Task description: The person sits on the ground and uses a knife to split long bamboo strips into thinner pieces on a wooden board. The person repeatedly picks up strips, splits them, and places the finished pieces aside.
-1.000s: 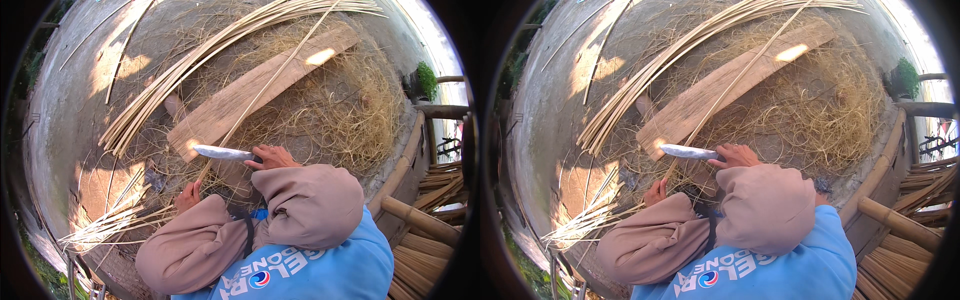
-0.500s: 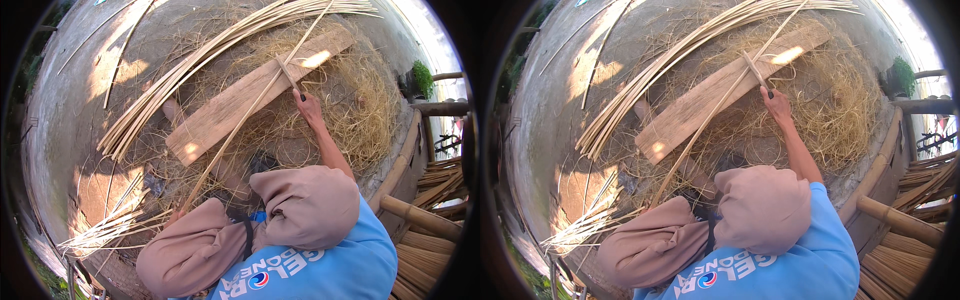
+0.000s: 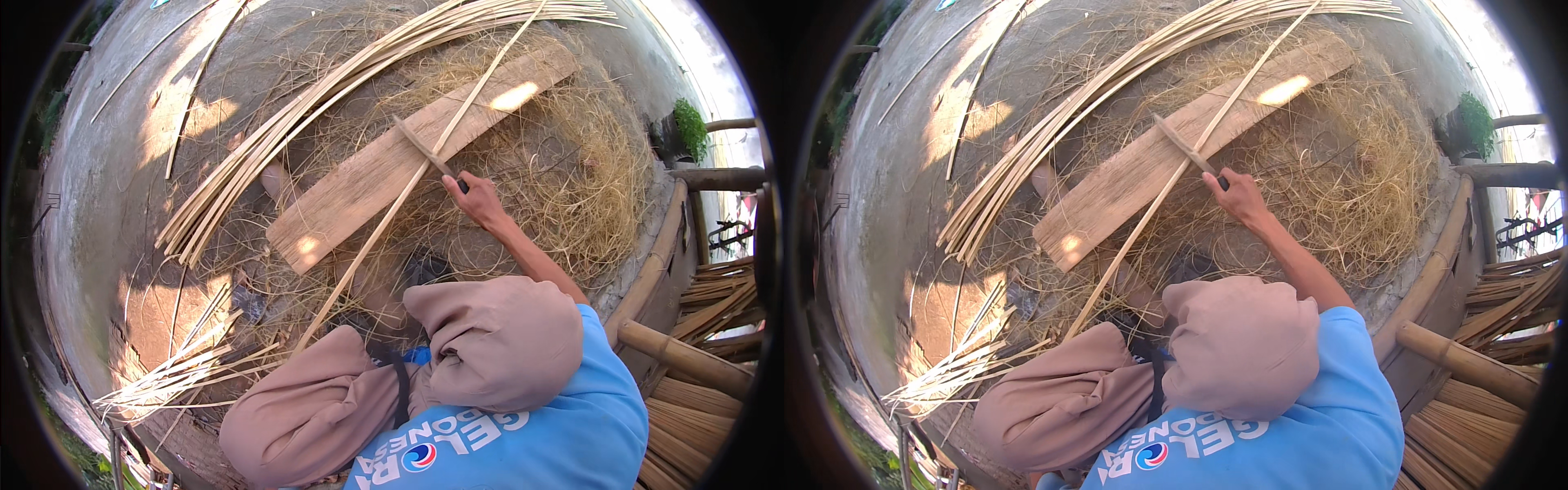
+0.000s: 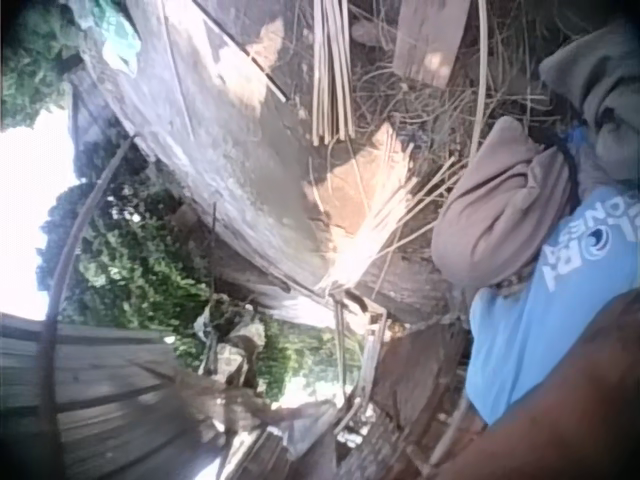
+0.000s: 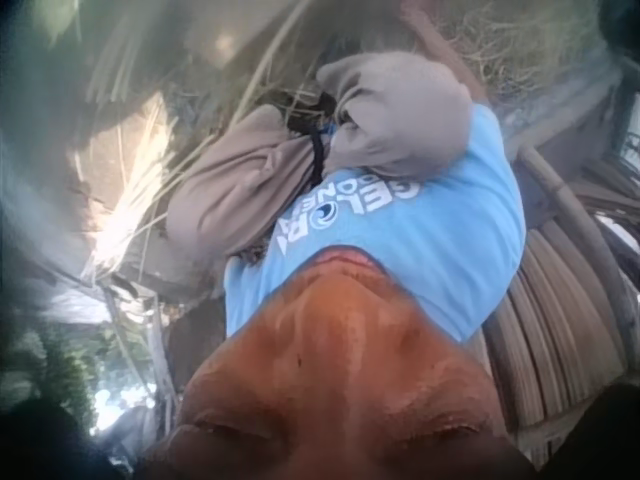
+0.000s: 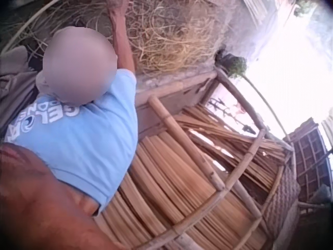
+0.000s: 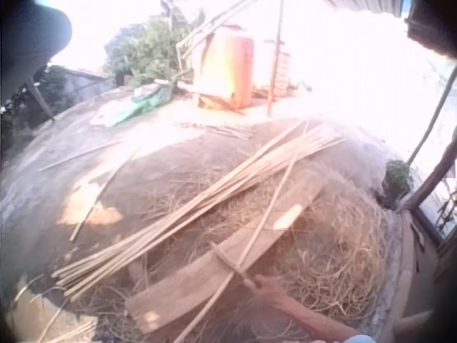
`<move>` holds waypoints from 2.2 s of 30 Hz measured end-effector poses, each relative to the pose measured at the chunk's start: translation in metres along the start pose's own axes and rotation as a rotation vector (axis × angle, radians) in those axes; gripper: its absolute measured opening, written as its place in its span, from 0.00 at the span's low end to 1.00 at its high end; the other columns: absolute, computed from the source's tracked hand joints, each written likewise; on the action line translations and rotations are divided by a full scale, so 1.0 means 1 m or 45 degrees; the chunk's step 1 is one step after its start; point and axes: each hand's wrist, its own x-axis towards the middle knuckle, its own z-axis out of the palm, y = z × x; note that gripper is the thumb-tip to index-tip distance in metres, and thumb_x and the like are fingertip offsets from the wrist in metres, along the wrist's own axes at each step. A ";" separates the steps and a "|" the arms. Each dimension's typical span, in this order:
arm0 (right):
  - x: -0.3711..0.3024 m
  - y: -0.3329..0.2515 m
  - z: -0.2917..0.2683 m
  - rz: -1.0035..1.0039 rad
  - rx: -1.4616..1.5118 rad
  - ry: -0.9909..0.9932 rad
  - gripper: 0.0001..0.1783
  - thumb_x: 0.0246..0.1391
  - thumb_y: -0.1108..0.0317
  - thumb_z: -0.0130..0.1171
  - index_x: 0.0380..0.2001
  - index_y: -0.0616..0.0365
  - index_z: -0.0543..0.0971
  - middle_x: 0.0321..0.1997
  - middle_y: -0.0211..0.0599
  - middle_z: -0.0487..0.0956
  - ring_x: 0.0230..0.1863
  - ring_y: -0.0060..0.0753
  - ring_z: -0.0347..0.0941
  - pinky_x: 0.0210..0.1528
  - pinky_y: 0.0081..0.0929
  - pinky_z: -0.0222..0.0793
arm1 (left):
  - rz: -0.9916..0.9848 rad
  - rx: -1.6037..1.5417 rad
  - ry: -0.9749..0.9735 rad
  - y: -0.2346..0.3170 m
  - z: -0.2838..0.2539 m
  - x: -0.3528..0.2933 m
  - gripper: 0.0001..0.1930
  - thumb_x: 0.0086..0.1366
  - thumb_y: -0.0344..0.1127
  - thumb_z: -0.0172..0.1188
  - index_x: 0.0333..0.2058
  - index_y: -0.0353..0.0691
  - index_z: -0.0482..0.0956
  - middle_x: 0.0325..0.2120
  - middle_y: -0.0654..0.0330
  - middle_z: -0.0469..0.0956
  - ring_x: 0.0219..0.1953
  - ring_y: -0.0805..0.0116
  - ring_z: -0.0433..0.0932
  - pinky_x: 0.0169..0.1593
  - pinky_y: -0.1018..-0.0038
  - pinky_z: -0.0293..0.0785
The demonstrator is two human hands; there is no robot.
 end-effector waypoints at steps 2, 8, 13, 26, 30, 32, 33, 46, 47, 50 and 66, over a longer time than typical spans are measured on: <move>-0.044 -0.007 0.038 -0.424 -0.192 -0.176 0.33 0.65 0.37 0.56 0.24 0.59 0.74 0.19 0.49 0.76 0.24 0.50 0.76 0.29 0.46 0.71 | -0.008 0.008 0.016 0.000 -0.001 -0.001 0.24 0.76 0.56 0.53 0.34 0.41 0.81 0.19 0.57 0.76 0.22 0.60 0.74 0.28 0.60 0.68; 0.065 0.053 -0.076 0.231 -0.363 0.177 0.35 0.64 0.33 0.54 0.24 0.58 0.74 0.18 0.46 0.76 0.24 0.50 0.75 0.29 0.47 0.71 | 0.015 -0.016 -0.009 0.013 -0.003 0.009 0.24 0.76 0.57 0.53 0.33 0.40 0.81 0.18 0.58 0.75 0.21 0.62 0.74 0.28 0.61 0.68; 0.064 0.018 -0.040 -0.052 -0.337 0.044 0.35 0.65 0.34 0.54 0.26 0.59 0.77 0.19 0.46 0.78 0.22 0.49 0.73 0.29 0.47 0.71 | -0.086 -0.079 -0.094 -0.008 -0.014 -0.004 0.25 0.76 0.57 0.53 0.33 0.40 0.81 0.18 0.59 0.75 0.21 0.64 0.73 0.27 0.62 0.67; 0.104 0.068 -0.096 0.321 0.364 0.261 0.35 0.69 0.36 0.47 0.30 0.62 0.76 0.26 0.40 0.81 0.25 0.28 0.80 0.28 0.29 0.77 | -0.520 -0.433 -0.380 -0.093 -0.083 -0.075 0.26 0.75 0.58 0.54 0.32 0.39 0.80 0.17 0.61 0.73 0.20 0.67 0.71 0.26 0.64 0.66; 0.054 0.034 -0.057 0.417 0.840 -0.006 0.32 0.70 0.38 0.49 0.30 0.59 0.74 0.22 0.32 0.76 0.19 0.25 0.74 0.21 0.26 0.71 | -0.752 -0.500 -0.394 -0.123 -0.113 -0.127 0.26 0.75 0.58 0.54 0.31 0.39 0.80 0.17 0.61 0.73 0.20 0.68 0.71 0.25 0.64 0.65; 0.031 0.012 -0.052 0.548 0.775 -0.224 0.31 0.71 0.39 0.49 0.29 0.59 0.73 0.21 0.29 0.74 0.17 0.23 0.72 0.19 0.25 0.70 | -0.847 -0.526 -0.382 -0.134 -0.124 -0.154 0.26 0.75 0.58 0.54 0.31 0.39 0.80 0.17 0.62 0.73 0.20 0.69 0.70 0.25 0.64 0.65; 0.015 0.008 -0.051 0.541 0.663 -0.276 0.31 0.70 0.39 0.49 0.29 0.59 0.73 0.21 0.30 0.74 0.17 0.22 0.72 0.19 0.24 0.70 | -0.873 -0.529 -0.400 -0.137 -0.129 -0.158 0.26 0.75 0.58 0.54 0.31 0.39 0.80 0.17 0.62 0.73 0.19 0.69 0.70 0.25 0.64 0.65; -0.067 -0.037 -0.014 0.212 0.111 -0.836 0.34 0.72 0.41 0.48 0.27 0.64 0.78 0.16 0.34 0.74 0.16 0.25 0.71 0.22 0.33 0.69 | -0.969 -0.590 -0.367 -0.138 -0.140 -0.182 0.27 0.75 0.59 0.55 0.30 0.38 0.80 0.16 0.64 0.71 0.19 0.73 0.68 0.24 0.66 0.63; -0.069 -0.043 -0.015 0.234 0.144 -0.793 0.34 0.72 0.41 0.49 0.28 0.65 0.79 0.16 0.34 0.74 0.17 0.26 0.71 0.22 0.35 0.68 | -0.962 -0.603 -0.371 -0.138 -0.143 -0.180 0.27 0.75 0.59 0.55 0.30 0.38 0.80 0.16 0.64 0.71 0.18 0.73 0.68 0.24 0.66 0.63; -0.049 -0.030 0.004 0.604 0.661 -0.228 0.34 0.71 0.41 0.50 0.31 0.66 0.80 0.17 0.35 0.74 0.18 0.29 0.71 0.24 0.36 0.67 | -0.956 -0.573 -0.365 -0.140 -0.148 -0.173 0.28 0.75 0.59 0.55 0.29 0.38 0.80 0.16 0.65 0.71 0.18 0.74 0.68 0.24 0.67 0.63; -0.033 -0.053 -0.010 -0.451 -0.217 0.279 0.20 0.64 0.58 0.60 0.54 0.56 0.71 0.34 0.47 0.82 0.33 0.56 0.81 0.34 0.48 0.75 | -0.377 -0.512 -0.536 -0.037 -0.082 0.027 0.29 0.75 0.60 0.52 0.43 0.34 0.83 0.23 0.62 0.79 0.26 0.68 0.76 0.35 0.67 0.72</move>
